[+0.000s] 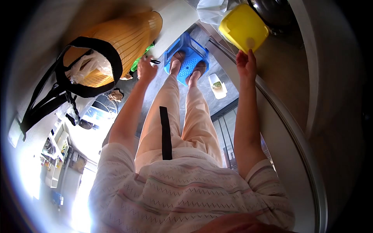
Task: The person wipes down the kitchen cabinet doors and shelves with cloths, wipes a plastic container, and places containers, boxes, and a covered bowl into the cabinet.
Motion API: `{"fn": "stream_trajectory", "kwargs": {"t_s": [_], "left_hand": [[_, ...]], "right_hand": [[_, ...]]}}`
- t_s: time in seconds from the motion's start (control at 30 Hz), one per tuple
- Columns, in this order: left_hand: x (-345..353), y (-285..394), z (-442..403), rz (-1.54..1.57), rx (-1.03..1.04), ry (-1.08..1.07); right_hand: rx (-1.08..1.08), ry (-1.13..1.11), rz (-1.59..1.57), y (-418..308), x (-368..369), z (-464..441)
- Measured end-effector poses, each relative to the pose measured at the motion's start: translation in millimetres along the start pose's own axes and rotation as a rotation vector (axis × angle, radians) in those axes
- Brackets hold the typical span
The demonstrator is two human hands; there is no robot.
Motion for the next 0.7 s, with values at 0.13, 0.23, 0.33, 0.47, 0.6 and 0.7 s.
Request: {"fn": "stream_trajectory", "kwargs": {"t_s": [0.13, 0.23, 0.33, 0.47, 0.6, 0.7], "left_hand": [[18.5, 76.6, -7.1, 0.820, 0.069, -0.407], [11.7, 154.1, -27.7, 1.120, 0.115, -0.474], [18.8, 191.6, -41.3, 1.351, 0.163, -0.595], [24.2, 176.2, -34.8, 1.572, 0.182, -0.742], [24.8, 120.6, -1.5, 1.518, 0.053, -0.621], [20.5, 73.0, 26.4, 1.500, -0.060, -0.588]], "right_hand": [[-0.053, -0.022, 0.043, 1.0, 11.7, 9.9], [-0.058, -0.096, 0.089, 3.4, 9.8, 14.2], [-0.037, -0.133, 0.179, 11.9, 11.8, 27.0], [0.077, -0.184, 0.268, 30.4, 10.2, 49.1], [0.257, -0.040, 0.550, 57.9, -2.4, 70.6], [0.355, -0.033, 0.805, 74.6, 3.2, 75.9]]}}
Point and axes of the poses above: each hand's wrist, its own z-axis away from the middle knuckle, its own x-axis out of the palm, y = z × x, the point moved 2 cm from there along -z, towards the middle knuckle, and after that the axes turned 3 degrees about z, right-handed, at the moved point
